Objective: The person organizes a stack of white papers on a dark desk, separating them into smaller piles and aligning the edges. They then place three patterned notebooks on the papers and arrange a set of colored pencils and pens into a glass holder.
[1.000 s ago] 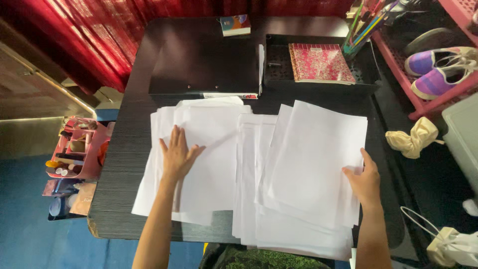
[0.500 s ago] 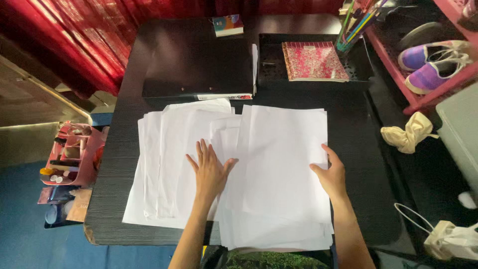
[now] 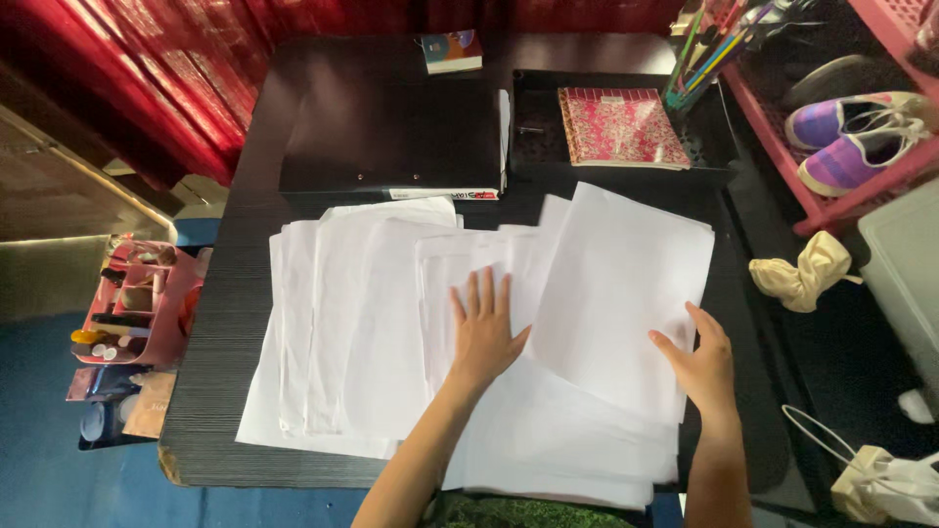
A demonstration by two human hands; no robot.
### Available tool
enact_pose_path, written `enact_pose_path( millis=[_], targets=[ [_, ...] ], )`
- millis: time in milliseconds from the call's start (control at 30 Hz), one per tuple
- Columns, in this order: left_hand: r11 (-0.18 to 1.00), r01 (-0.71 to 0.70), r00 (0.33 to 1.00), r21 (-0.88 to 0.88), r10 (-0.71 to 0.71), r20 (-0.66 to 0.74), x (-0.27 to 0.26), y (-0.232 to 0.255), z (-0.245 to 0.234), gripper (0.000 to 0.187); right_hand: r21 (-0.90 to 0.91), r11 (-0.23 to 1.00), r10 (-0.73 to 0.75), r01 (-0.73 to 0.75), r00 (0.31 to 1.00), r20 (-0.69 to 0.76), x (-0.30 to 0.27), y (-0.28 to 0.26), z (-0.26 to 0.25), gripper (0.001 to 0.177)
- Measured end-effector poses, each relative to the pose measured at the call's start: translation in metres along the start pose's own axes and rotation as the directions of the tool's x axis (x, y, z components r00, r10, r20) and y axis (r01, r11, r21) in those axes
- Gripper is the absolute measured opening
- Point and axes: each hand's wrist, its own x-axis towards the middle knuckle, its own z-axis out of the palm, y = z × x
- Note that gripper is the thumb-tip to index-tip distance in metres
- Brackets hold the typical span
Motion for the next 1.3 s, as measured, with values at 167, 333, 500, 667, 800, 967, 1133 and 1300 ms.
enact_pose_path(
  millis=[167, 333, 500, 667, 800, 967, 1133, 1300],
  targets=[
    [0.895, -0.14, 0.99, -0.423, 0.118, -0.077, 0.004, 0.004, 0.023, 0.074, 0.056, 0.991, 0.121, -0.122, 0.992, 0.025, 0.003, 0.001, -0.012, 0.086],
    [0.999, -0.004, 0.974, -0.052, -0.008, -0.226, -0.036, -0.011, 0.032, 0.073, -0.016, 0.945, 0.327, -0.326, 0.942, 0.074, 0.003, -0.011, -0.012, 0.084],
    [1.0, -0.001, 0.971, -0.021, -0.004, -0.238, -0.009, -0.054, 0.006, 0.076, 0.058, 0.987, 0.147, -0.149, 0.988, 0.042, 0.008, -0.024, 0.015, 0.079],
    [0.989, 0.084, 0.982, 0.126, -0.06, -0.178, 0.033, -0.087, -0.017, 0.077, 0.107, 0.944, 0.304, -0.313, 0.948, 0.094, 0.016, -0.045, 0.011, 0.072],
    [0.966, -0.118, 0.981, 0.23, 0.15, -0.127, 0.031, -0.064, 0.012, 0.067, -0.028, 0.99, 0.142, -0.141, 0.988, 0.066, 0.022, -0.029, -0.003, 0.076],
    [0.923, -0.222, 0.974, -0.315, 0.225, -0.028, 0.0, 0.003, 0.043, 0.062, -0.16, 0.958, -0.232, 0.238, 0.971, 0.056, 0.041, 0.009, -0.006, 0.068],
    [0.983, -0.162, 0.972, -0.088, 0.143, -0.188, -0.009, 0.02, 0.023, 0.06, -0.209, 0.977, 0.068, -0.041, 0.99, 0.12, 0.083, -0.003, -0.02, 0.063],
    [0.918, -0.108, 0.994, -0.381, 0.102, -0.036, -0.009, 0.009, 0.014, 0.056, 0.17, 0.983, -0.072, 0.061, 0.996, 0.06, 0.154, -0.041, 0.022, 0.055]
  ],
)
